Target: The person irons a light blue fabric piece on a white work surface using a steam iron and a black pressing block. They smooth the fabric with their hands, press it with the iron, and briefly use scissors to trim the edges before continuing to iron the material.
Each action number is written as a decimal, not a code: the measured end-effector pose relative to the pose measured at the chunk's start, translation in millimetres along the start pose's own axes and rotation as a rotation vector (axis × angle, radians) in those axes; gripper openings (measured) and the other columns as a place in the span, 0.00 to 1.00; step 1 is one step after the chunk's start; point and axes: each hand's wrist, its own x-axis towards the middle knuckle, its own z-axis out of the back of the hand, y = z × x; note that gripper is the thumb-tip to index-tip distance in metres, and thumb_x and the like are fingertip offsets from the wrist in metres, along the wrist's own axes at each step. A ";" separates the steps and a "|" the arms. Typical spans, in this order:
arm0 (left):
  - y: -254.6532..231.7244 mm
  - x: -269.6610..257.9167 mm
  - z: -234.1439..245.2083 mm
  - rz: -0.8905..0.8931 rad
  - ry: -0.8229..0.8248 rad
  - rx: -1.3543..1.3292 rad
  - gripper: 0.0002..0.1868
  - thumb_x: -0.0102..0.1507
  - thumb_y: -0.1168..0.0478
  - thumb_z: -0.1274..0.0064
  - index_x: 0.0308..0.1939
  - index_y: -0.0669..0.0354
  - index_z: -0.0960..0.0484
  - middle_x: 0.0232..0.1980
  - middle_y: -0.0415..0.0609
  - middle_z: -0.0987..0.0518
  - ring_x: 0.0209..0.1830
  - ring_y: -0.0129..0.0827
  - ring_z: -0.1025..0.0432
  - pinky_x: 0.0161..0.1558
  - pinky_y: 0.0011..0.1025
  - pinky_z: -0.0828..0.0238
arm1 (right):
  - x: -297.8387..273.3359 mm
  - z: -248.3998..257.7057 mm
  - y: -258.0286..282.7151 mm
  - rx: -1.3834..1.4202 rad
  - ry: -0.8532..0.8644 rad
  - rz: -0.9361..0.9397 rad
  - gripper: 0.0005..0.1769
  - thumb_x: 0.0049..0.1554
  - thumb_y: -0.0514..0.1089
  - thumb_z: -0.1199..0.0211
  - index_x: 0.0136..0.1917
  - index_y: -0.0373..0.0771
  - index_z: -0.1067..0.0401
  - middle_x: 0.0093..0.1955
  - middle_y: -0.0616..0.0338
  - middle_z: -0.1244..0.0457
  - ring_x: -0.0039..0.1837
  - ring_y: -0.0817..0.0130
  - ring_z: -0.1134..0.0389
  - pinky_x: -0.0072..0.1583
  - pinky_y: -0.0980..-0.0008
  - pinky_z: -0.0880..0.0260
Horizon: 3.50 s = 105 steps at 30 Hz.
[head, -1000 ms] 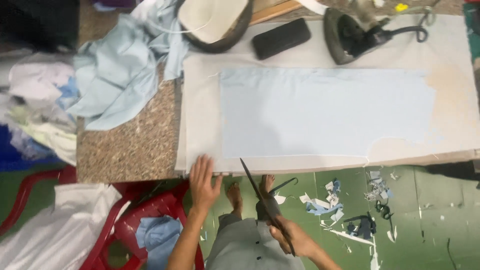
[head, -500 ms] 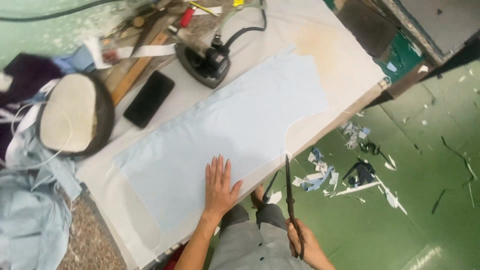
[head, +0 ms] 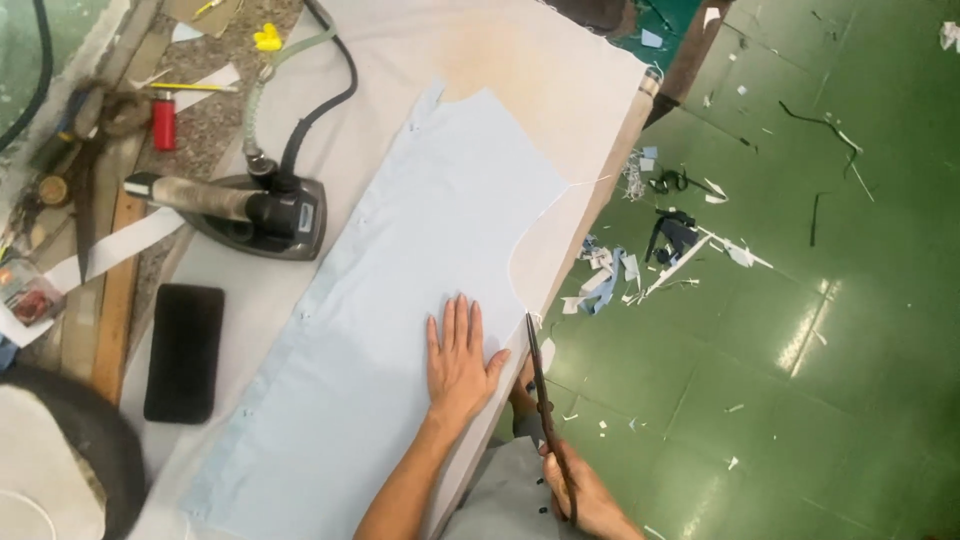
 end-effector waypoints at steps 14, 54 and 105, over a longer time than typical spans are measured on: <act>-2.5 6.4 4.8 -0.009 -0.051 -0.011 0.44 0.70 0.34 0.74 0.78 0.65 0.47 0.83 0.60 0.50 0.84 0.50 0.59 0.80 0.54 0.69 | 3.2 16.0 3.7 0.049 -0.059 0.063 0.32 0.58 0.67 0.52 0.60 0.41 0.28 0.26 0.63 0.46 0.26 0.73 0.42 0.30 0.70 0.42; -101.0 95.0 -15.4 0.480 -0.145 0.047 0.43 0.72 0.34 0.77 0.78 0.66 0.47 0.83 0.57 0.48 0.84 0.45 0.56 0.80 0.52 0.64 | 132.4 301.0 154.8 -0.526 0.294 0.167 0.32 0.59 0.66 0.56 0.62 0.40 0.35 0.27 0.60 0.42 0.27 0.66 0.37 0.34 0.64 0.33; -29.7 -188.8 16.5 1.205 -0.481 0.182 0.40 0.71 0.39 0.59 0.76 0.66 0.43 0.82 0.60 0.48 0.83 0.51 0.54 0.79 0.54 0.58 | 171.2 -208.8 305.7 -1.537 0.427 1.213 0.41 0.56 0.59 0.34 0.76 0.43 0.41 0.52 0.63 0.26 0.52 0.40 0.28 0.47 0.50 0.31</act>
